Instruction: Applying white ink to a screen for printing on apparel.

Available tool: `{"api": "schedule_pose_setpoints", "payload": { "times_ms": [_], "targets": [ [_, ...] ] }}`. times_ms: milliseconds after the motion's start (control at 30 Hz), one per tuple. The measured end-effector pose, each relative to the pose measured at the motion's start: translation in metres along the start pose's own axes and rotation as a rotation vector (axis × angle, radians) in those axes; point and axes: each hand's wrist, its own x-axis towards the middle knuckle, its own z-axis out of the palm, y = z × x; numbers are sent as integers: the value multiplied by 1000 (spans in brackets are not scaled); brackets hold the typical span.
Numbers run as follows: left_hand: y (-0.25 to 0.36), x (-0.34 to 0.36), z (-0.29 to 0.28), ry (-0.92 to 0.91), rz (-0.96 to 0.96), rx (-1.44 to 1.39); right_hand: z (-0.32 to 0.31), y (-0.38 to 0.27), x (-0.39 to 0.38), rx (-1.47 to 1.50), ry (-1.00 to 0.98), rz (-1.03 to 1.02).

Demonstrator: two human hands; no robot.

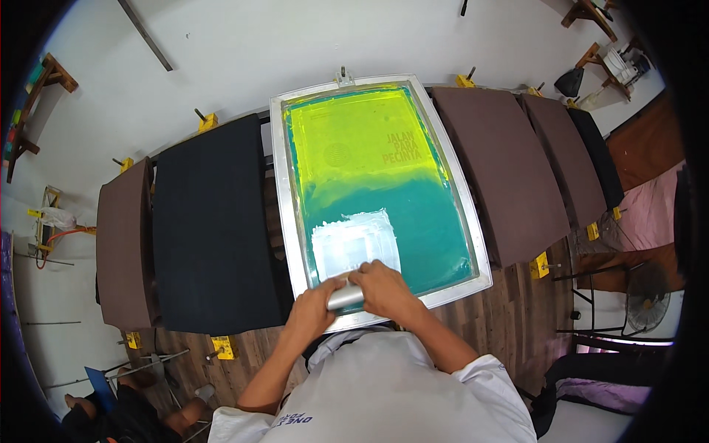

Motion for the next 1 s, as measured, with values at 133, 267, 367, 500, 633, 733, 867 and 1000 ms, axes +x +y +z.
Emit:
{"api": "schedule_pose_setpoints", "payload": {
  "times_ms": [133,267,367,500,633,733,867,1000],
  "targets": [
    [15,-17,4,-98,-37,-37,0,-9,-24,-25,-102,42],
    [14,1,-1,-93,64,-99,-9,-11,-23,-43,-37,101],
    [16,28,-2,-34,158,-103,-11,-4,-18,-95,143,139],
    [-12,51,22,73,322,-85,10,10,-12,-275,287,145],
    [-27,20,37,116,301,-65,35,-2,-27,-392,289,32],
    [-20,-3,34,146,262,-41,37,-12,-33,-360,247,2],
    [-2,-8,19,203,205,61,24,-12,-20,-311,187,-17],
    [-5,12,14,260,180,173,16,6,4,-194,243,-59]
  ]
}}
